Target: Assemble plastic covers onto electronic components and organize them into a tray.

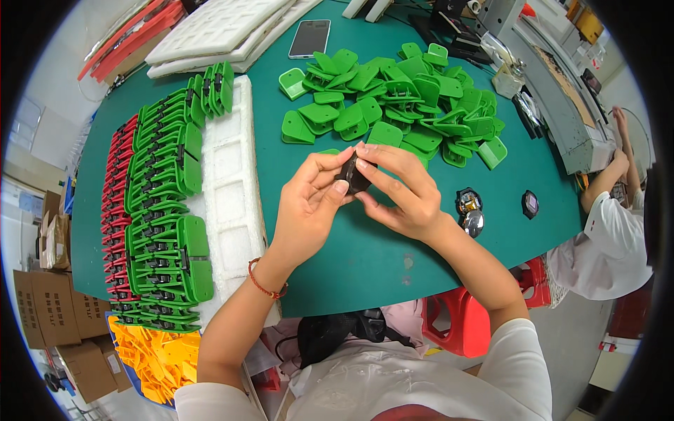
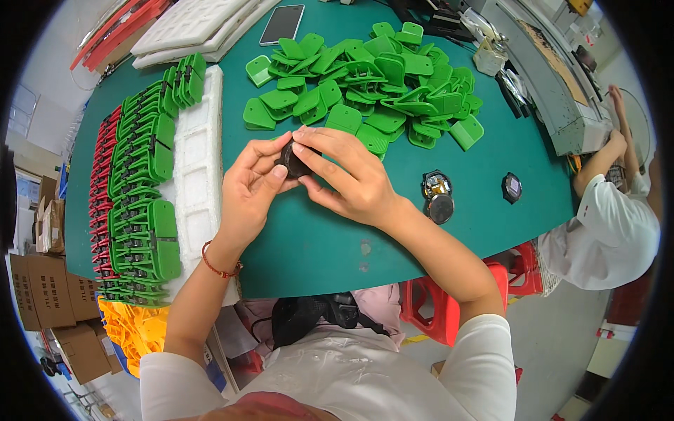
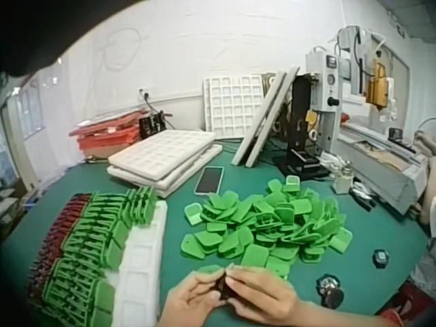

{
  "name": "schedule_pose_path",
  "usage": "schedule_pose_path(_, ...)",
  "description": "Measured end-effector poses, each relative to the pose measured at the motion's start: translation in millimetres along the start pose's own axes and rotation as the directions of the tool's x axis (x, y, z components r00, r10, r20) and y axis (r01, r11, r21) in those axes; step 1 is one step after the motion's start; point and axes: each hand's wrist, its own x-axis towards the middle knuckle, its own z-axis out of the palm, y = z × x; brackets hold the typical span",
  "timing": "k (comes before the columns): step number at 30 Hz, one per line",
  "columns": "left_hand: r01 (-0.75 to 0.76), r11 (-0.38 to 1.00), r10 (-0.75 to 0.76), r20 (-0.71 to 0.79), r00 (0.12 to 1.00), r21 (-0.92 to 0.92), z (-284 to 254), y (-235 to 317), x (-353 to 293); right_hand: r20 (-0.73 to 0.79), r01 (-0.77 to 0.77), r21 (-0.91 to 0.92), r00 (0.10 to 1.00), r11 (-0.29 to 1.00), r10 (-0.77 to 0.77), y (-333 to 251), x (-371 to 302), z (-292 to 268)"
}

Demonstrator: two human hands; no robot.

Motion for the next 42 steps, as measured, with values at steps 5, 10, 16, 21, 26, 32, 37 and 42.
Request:
schedule_pose_path(5, -0.006, 1.000, 0.006, 0.003, 1.000, 0.020, -1, 0, 0, -0.008, -0.009, 0.004, 1.000, 1.000, 0.009, -1, 0, 0)
schedule_pose_path(10, -0.025, 1.000, 0.025, 0.008, 1.000, 0.009, 0, -2, 0, -0.018, -0.006, 0.000, 1.000, 1.000, 0.006, -1, -1, 1)
schedule_pose_path(16, -0.046, 0.999, 0.046, 0.016, 0.999, 0.011, 0, -3, -1, -0.025, -0.005, -0.007, 1.000, 1.000, 0.005, -2, 0, 0)
schedule_pose_path(21, -0.020, 1.000, 0.020, 0.003, 1.000, -0.014, 1, 1, -3, -0.019, 0.009, -0.025, 1.000, 1.000, -0.010, -3, 1, -1)
schedule_pose_path(26, -0.122, 0.993, 0.122, -0.045, 0.992, 0.002, 7, -3, -1, -0.047, 0.009, 0.012, 0.999, 1.000, -0.009, -4, -3, 0)
schedule_pose_path(32, -0.215, 0.964, 0.214, 0.022, 0.977, 0.158, 7, -6, -1, -0.067, -0.053, 0.065, 0.996, 0.996, 0.058, -4, -4, -7)
schedule_pose_path(37, -0.309, 0.889, 0.319, 0.026, 0.947, 0.338, 7, -7, -1, 0.020, -0.076, 0.107, 0.997, 0.991, 0.074, -3, -6, -7)
schedule_pose_path(42, -0.386, 0.764, 0.396, 0.096, 0.913, 0.517, 2, -5, -1, 0.006, -0.055, 0.220, 0.998, 0.974, 0.055, -3, -4, -6)
